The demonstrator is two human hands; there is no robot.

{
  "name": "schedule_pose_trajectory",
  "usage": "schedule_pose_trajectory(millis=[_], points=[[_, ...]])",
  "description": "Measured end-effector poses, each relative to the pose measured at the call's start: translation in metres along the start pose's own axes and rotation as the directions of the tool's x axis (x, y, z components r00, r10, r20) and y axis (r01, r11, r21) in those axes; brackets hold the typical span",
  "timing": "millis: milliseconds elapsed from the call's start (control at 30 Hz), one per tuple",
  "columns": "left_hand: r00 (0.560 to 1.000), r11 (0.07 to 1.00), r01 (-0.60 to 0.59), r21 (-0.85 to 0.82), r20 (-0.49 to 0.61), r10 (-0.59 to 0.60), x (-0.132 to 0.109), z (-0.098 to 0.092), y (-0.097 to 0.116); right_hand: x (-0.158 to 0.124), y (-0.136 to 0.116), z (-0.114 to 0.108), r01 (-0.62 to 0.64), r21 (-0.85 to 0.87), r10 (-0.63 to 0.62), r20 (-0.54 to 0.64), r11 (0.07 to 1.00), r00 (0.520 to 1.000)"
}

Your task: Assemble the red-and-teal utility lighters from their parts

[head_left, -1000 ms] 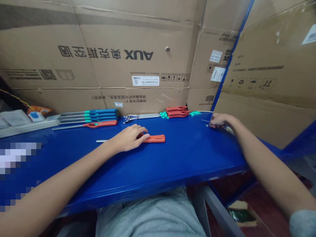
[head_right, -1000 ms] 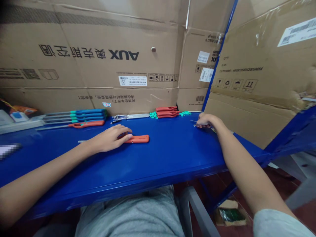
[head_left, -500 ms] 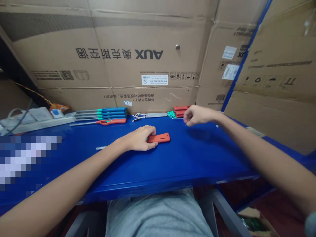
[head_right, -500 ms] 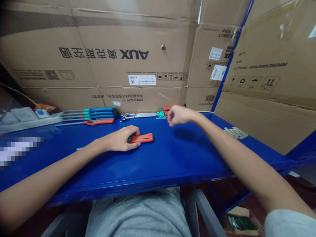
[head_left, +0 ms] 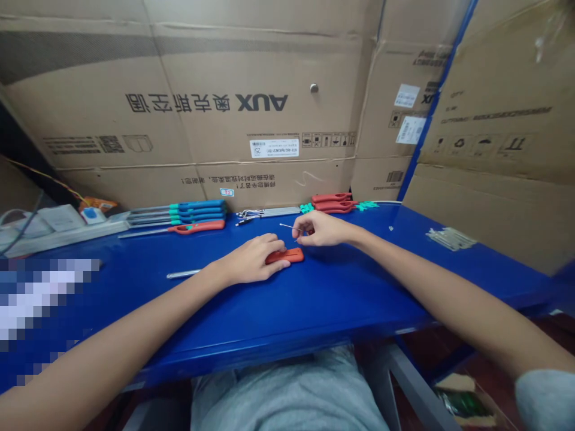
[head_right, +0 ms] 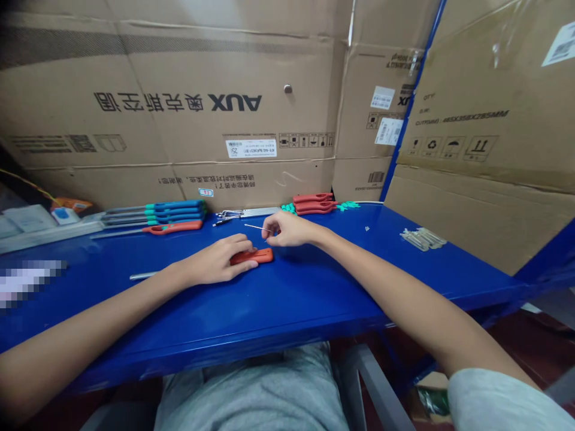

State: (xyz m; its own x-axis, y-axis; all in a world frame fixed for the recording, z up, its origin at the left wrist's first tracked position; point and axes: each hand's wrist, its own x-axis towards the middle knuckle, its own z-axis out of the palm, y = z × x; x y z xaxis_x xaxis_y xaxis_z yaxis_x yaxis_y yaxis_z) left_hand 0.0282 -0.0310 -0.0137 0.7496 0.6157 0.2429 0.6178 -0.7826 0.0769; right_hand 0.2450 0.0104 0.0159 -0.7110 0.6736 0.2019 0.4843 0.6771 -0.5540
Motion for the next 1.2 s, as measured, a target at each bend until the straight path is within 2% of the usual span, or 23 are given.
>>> schedule_pose_trajectory(millis=[100, 400, 600, 1200], points=[[1.0, 1.0, 0.004, -0.027, 0.015, -0.004, -0.001, -0.002, -0.001, -0.003, -0.001, -0.001, 0.02, -0.065, -0.018, 0.034, 0.998, 0.999], [0.999, 0.999, 0.032, -0.031, 0.017, -0.032, -0.001, 0.001, -0.002, -0.006, -0.007, 0.006, 0.096, -0.103, -0.087, 0.09, 0.99, 0.992], [0.997, 0.998, 0.059, -0.029, 0.043, -0.058, -0.001, -0.002, -0.002, -0.009, -0.008, 0.006, 0.084, -0.12, -0.072, 0.104, 0.989, 0.992], [0.999, 1.0, 0.0, -0.007, 0.039, 0.001, 0.001, -0.007, -0.005, -0.013, -0.009, 0.003, 0.076, -0.177, -0.052, 0.134, 0.981, 0.99]])
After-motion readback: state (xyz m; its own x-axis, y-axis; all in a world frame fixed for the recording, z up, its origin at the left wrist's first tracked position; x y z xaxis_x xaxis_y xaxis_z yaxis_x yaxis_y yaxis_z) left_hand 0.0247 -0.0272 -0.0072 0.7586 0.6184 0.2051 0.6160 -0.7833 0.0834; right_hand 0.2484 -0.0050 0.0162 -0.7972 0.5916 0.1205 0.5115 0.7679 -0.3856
